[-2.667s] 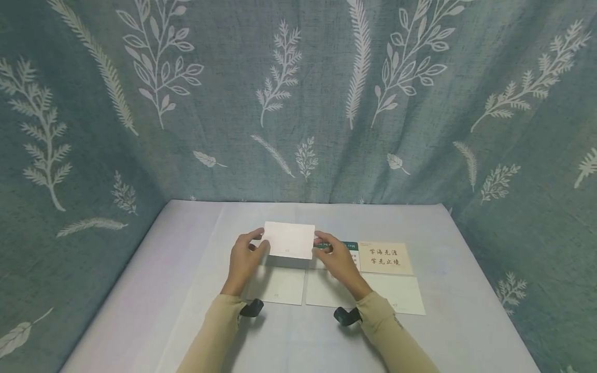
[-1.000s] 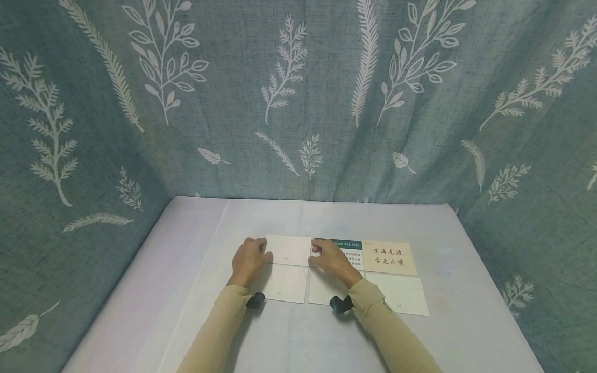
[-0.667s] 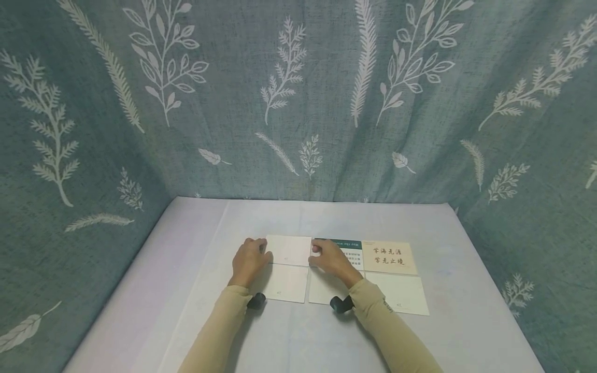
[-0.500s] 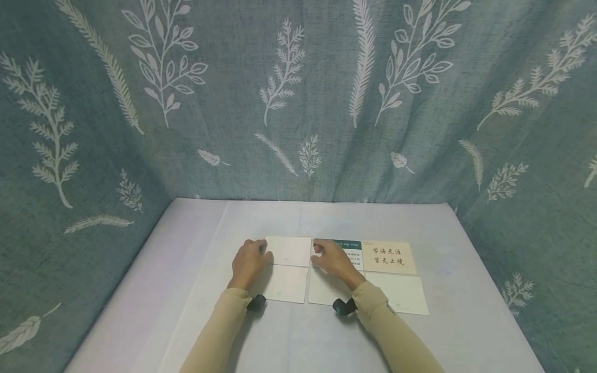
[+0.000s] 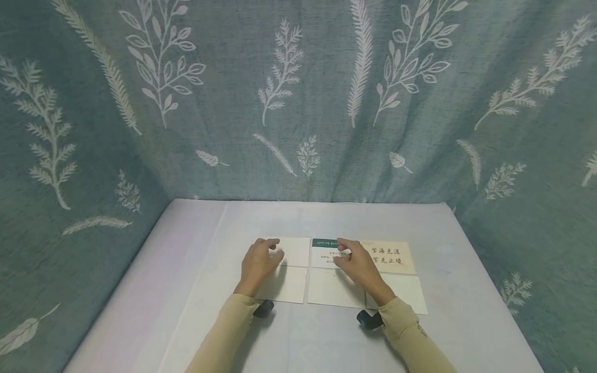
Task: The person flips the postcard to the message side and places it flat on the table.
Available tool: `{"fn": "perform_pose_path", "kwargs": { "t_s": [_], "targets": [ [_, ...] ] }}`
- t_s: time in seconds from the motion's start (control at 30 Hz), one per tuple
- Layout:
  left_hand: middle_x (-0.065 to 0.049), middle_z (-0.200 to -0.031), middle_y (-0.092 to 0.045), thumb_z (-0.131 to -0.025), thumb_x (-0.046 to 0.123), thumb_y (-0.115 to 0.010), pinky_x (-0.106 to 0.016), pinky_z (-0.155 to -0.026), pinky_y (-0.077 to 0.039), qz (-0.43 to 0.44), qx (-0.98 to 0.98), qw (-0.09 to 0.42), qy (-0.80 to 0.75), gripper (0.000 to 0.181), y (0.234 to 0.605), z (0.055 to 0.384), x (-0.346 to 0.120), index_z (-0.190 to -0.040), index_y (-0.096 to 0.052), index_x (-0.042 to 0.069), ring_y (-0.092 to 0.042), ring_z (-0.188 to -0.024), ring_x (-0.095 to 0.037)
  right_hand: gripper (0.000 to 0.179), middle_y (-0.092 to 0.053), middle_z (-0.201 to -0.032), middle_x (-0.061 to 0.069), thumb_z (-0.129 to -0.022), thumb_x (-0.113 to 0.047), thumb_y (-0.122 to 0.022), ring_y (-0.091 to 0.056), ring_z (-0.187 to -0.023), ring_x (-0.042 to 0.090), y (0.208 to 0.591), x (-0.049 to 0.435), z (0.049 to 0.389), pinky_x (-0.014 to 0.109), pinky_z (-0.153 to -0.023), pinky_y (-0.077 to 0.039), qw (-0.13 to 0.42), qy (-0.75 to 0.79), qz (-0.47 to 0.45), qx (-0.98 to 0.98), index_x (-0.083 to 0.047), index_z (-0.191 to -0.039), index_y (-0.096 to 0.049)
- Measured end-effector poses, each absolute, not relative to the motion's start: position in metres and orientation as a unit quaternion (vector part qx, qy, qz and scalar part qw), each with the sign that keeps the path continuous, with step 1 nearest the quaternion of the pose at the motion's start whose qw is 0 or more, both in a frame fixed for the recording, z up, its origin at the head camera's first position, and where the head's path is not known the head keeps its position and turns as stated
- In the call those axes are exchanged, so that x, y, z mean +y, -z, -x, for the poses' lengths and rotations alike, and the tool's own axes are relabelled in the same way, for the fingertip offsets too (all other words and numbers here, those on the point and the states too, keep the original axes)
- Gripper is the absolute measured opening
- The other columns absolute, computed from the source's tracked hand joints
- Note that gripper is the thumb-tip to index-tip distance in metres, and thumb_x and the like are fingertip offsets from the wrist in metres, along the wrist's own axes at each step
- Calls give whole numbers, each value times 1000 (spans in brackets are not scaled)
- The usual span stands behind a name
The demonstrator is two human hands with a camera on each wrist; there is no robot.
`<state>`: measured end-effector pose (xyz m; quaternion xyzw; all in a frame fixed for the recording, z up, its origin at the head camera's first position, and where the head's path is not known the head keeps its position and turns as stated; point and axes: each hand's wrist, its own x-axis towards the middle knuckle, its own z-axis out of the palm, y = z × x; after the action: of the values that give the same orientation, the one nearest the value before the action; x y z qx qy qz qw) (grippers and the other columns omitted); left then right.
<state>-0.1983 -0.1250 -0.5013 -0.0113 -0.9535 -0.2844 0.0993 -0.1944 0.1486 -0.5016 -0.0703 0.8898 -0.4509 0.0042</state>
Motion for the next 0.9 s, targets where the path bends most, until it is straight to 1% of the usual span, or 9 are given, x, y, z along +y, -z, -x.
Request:
{"fn": "perform_pose_path", "kwargs": {
  "t_s": [0.1, 0.2, 0.33, 0.47, 0.57, 0.67, 0.73, 0.8, 0.9],
  "targets": [
    [-8, -108, -71, -89, 23, -71, -44, -80, -54, 26, -953, 92, 287, 36, 500, 199, -113, -123, -72, 10, -66, -96, -29, 58, -62, -123, 7, -91, -17, -71, -59, -89, 15, 501, 161, 192, 33, -77, -49, 1, 443, 61, 895, -7, -145, -53],
    [-7, -107, -70, -89, 24, -71, -44, -82, -54, 38, -951, 84, 294, 36, 499, 201, -101, -123, -72, 10, -66, -98, -29, 57, -61, -123, 9, -92, -17, -69, -57, -88, 17, 501, 173, 190, 32, -73, -48, -6, 439, 54, 897, -6, -146, -53],
    [-6, -105, -70, -89, 23, -71, -42, -80, -53, 46, -948, 69, 307, 36, 502, 206, -87, -122, -73, 11, -66, -95, -27, 57, -61, -125, 10, -92, -19, -68, -56, -88, 19, 502, 187, 190, 31, -68, -47, -9, 437, 35, 899, -7, -146, -52],
    [-5, -105, -69, -87, 24, -71, -39, -78, -52, 58, -951, 43, 301, 37, 507, 207, -75, -121, -73, 12, -65, -92, -25, 62, -61, -125, 10, -91, -21, -68, -56, -90, 20, 505, 196, 190, 31, -70, -45, -1, 429, 15, 903, -7, -148, -49],
    [-6, -105, -70, -86, 25, -72, -39, -76, -53, 70, -952, 29, 298, 38, 508, 206, -66, -121, -73, 10, -64, -90, -24, 65, -60, -124, 12, -90, -20, -68, -55, -89, 20, 505, 200, 189, 32, -71, -44, 5, 423, 12, 906, -4, -149, -46],
    [-6, -104, -69, -86, 26, -72, -37, -76, -53, 75, -952, 20, 296, 39, 508, 206, -60, -122, -73, 10, -64, -89, -22, 66, -60, -123, 13, -90, -21, -69, -56, -93, 24, 503, 200, 189, 38, -77, -48, 17, 414, 11, 910, -1, -148, -46],
    [-5, -102, -68, -86, 27, -72, -36, -76, -53, 76, -953, 12, 291, 41, 507, 206, -56, -123, -72, 10, -63, -87, -20, 66, -60, -123, 15, -90, -21, -70, -60, -102, 30, 502, 201, 188, 45, -86, -50, 27, 405, 15, 914, 2, -147, -47],
    [-4, -100, -67, -86, 27, -73, -35, -77, -53, 74, -955, 0, 286, 42, 507, 206, -54, -124, -72, 9, -61, -85, -18, 66, -61, -124, 16, -91, -22, -71, -59, -113, 35, 502, 201, 188, 50, -96, -48, 44, 401, 19, 915, 3, -147, -46],
    [-4, -97, -65, -86, 28, -74, -35, -77, -52, 69, -957, -17, 281, 43, 507, 207, -52, -123, -72, 7, -58, -82, -17, 68, -61, -125, 16, -92, -24, -70, -57, -122, 39, 503, 201, 189, 54, -101, -45, 66, 393, 29, 917, 4, -148, -44]
  ]
}}
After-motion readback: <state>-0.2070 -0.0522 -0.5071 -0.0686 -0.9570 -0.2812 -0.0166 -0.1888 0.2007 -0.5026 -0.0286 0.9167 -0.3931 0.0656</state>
